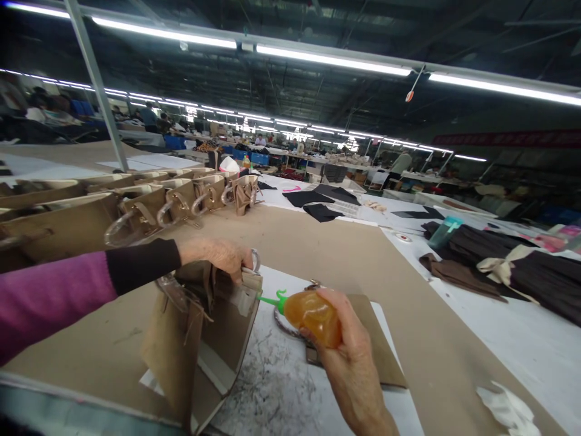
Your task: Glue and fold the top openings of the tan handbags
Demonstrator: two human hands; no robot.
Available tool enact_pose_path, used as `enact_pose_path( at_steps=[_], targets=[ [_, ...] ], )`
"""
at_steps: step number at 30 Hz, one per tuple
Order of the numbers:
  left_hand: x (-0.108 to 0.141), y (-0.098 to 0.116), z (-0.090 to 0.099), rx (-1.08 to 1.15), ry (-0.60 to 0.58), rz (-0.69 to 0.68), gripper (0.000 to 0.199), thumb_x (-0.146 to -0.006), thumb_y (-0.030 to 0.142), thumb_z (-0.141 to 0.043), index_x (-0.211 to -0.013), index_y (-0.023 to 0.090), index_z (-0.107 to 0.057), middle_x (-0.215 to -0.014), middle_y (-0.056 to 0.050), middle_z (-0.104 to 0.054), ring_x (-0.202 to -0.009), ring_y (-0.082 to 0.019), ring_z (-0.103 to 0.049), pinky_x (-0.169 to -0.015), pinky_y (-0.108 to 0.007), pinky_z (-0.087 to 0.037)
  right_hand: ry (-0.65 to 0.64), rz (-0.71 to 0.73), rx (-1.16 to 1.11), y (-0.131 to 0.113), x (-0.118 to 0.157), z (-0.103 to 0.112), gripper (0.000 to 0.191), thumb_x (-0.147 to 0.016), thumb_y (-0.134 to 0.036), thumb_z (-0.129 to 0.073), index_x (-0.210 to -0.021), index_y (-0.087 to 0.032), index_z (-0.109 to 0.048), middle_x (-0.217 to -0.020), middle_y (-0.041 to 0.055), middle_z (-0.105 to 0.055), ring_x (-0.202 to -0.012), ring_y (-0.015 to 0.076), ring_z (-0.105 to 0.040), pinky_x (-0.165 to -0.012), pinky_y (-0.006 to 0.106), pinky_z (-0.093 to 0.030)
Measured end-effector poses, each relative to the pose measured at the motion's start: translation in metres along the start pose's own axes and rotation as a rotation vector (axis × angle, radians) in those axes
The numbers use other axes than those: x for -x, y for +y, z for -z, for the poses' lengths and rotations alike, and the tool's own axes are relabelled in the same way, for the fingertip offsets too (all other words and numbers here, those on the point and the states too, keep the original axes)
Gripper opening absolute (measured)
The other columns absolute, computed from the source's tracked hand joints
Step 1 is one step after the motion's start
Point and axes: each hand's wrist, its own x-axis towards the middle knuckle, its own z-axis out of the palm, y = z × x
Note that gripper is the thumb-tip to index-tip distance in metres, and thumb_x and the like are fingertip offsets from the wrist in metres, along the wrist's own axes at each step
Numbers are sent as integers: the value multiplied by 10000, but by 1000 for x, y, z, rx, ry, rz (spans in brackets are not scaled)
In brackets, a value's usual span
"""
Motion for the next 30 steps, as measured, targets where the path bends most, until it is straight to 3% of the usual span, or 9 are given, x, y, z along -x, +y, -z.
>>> enact_pose_path(
  at_steps=[3, 15, 21, 30],
  targets=[
    [3, 9, 3, 0, -83, 33, 130, -652, 135, -654, -778, 143, -688, -730, 17, -632, -644, -120, -501, -556, -194, -352, 10, -74, -12, -1, -1, 1, 423, -747, -455, -697, -1106, -271, -570, -1010, 0, -619, -850, 227, -583, -770, 297, -482],
    [3, 7, 0, -3, -51, 7, 152, -669, 131, -639, -816, 127, -677, -770, 21, -616, -704, -123, -496, -579, -176, -345, -11, -210, -98, 4, -1, 1, 460, -737, -450, -705, -1118, -244, -550, -1005, 12, -612, -865, 221, -574, -794, 295, -451],
    [3, 10, 0, -21, -66, 24, 169, -666, 119, -647, -829, 123, -693, -813, 6, -649, -703, -126, -514, -588, -180, -364, -14, -222, -145, 2, -3, 0, 455, -712, -415, -714, -1097, -229, -556, -966, 19, -631, -837, 228, -588, -764, 302, -464],
    [6, 14, 2, -66, -70, 59, 182, -682, 124, -655, -860, 124, -696, -857, -19, -655, -749, -150, -542, -620, -207, -385, -128, -179, 2, 6, 7, 0, 422, -722, -423, -696, -1099, -275, -579, -1034, 19, -631, -926, 277, -570, -766, 344, -454]
  ],
)
